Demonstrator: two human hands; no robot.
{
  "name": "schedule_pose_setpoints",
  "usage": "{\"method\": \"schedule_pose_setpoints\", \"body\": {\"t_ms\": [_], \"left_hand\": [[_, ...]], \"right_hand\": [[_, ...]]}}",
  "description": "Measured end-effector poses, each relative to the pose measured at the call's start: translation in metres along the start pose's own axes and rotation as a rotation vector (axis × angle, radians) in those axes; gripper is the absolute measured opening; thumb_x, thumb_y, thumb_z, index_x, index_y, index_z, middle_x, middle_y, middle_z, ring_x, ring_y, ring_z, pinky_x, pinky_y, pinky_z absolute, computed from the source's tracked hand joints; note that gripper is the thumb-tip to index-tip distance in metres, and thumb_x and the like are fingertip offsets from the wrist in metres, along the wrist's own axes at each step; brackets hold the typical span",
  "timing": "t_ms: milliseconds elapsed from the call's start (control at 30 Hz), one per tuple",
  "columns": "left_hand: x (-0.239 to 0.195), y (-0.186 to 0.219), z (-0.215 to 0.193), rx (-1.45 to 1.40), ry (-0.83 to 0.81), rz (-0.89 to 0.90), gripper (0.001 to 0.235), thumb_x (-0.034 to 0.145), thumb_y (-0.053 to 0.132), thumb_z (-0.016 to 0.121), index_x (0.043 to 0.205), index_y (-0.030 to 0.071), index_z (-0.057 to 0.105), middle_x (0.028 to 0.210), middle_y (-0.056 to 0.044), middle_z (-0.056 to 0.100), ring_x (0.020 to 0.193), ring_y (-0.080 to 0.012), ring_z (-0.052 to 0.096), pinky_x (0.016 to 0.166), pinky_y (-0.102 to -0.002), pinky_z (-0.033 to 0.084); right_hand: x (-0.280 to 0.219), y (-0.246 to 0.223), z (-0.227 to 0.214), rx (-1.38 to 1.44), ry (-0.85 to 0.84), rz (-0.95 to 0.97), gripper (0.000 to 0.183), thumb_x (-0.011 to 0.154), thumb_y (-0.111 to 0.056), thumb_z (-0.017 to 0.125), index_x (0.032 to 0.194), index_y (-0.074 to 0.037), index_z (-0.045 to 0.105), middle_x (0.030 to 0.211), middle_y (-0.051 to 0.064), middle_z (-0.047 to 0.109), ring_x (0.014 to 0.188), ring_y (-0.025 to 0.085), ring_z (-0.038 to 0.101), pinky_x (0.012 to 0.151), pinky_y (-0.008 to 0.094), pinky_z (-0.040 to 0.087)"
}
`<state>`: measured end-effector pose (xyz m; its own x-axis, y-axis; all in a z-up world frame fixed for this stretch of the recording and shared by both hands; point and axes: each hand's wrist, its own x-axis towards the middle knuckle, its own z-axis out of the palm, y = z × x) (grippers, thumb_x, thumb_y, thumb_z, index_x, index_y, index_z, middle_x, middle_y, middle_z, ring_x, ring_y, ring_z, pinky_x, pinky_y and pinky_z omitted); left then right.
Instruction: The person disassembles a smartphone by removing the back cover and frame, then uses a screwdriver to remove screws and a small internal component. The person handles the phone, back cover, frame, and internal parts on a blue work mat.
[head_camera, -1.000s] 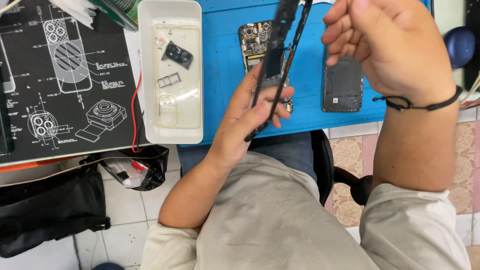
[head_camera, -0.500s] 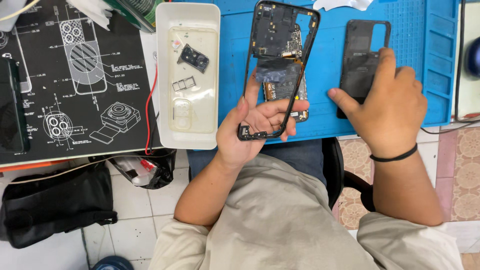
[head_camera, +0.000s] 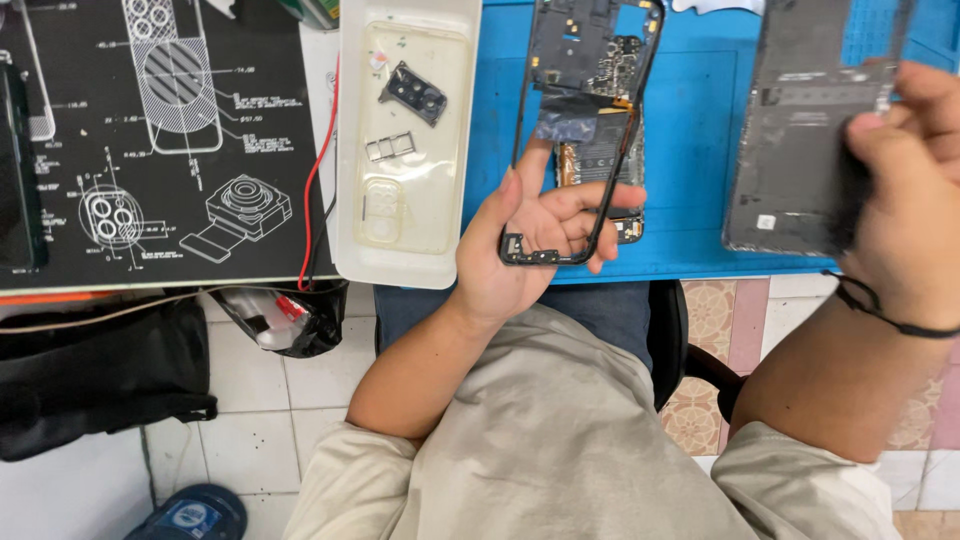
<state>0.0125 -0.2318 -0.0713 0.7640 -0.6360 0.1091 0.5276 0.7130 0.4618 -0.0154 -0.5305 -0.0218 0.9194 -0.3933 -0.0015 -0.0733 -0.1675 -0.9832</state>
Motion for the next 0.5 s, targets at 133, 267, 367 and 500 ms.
{"method": "schedule_pose_setpoints", "body": {"t_ms": [133, 267, 367, 500], "left_hand": [[0.002, -0.002, -0.003, 0.002, 0.020, 0.014, 0.071, 0.115, 0.058, 0.030, 0.165, 0.011, 0.012, 0.137, -0.034, 0.055, 0.095, -0.0257, 0.064, 0.082, -0.038, 0.051], [0.002, -0.015, -0.004, -0.449, 0.411, -0.015, 0.062, 0.110, 0.033, 0.030, 0.164, 0.001, 0.028, 0.134, -0.024, 0.057, 0.103, -0.0266, 0.065, 0.092, -0.039, 0.052], [0.006, -0.027, -0.017, -0.231, 0.142, 0.088, 0.051, 0.114, 0.038, 0.042, 0.144, -0.002, 0.048, 0.118, -0.016, 0.064, 0.100, -0.0225, 0.064, 0.088, -0.038, 0.051], [0.002, -0.052, -0.039, -0.151, 0.098, 0.162, 0.047, 0.115, 0.046, 0.044, 0.123, 0.002, 0.060, 0.105, -0.012, 0.069, 0.092, -0.0248, 0.066, 0.083, -0.044, 0.055]], "right_hand": [[-0.009, -0.047, 0.024, 0.144, -0.137, -0.079, 0.046, 0.098, -0.009, 0.072, 0.140, 0.003, 0.055, 0.106, 0.006, 0.060, 0.087, 0.019, 0.062, 0.079, 0.033, 0.053], [-0.025, -0.112, 0.096, -0.006, -0.395, -0.187, 0.036, 0.100, -0.007, 0.068, 0.132, 0.004, 0.056, 0.110, 0.005, 0.061, 0.088, 0.017, 0.065, 0.079, 0.032, 0.055], [-0.019, -0.133, 0.166, -0.330, -0.524, -0.307, 0.030, 0.093, -0.010, 0.068, 0.121, 0.000, 0.063, 0.109, 0.004, 0.059, 0.081, 0.016, 0.069, 0.068, 0.033, 0.056], [-0.005, -0.117, 0.222, -0.580, -0.634, -0.774, 0.021, 0.090, -0.003, 0.078, 0.108, 0.004, 0.070, 0.093, 0.018, 0.065, 0.077, 0.029, 0.067, 0.070, 0.040, 0.053]]}}
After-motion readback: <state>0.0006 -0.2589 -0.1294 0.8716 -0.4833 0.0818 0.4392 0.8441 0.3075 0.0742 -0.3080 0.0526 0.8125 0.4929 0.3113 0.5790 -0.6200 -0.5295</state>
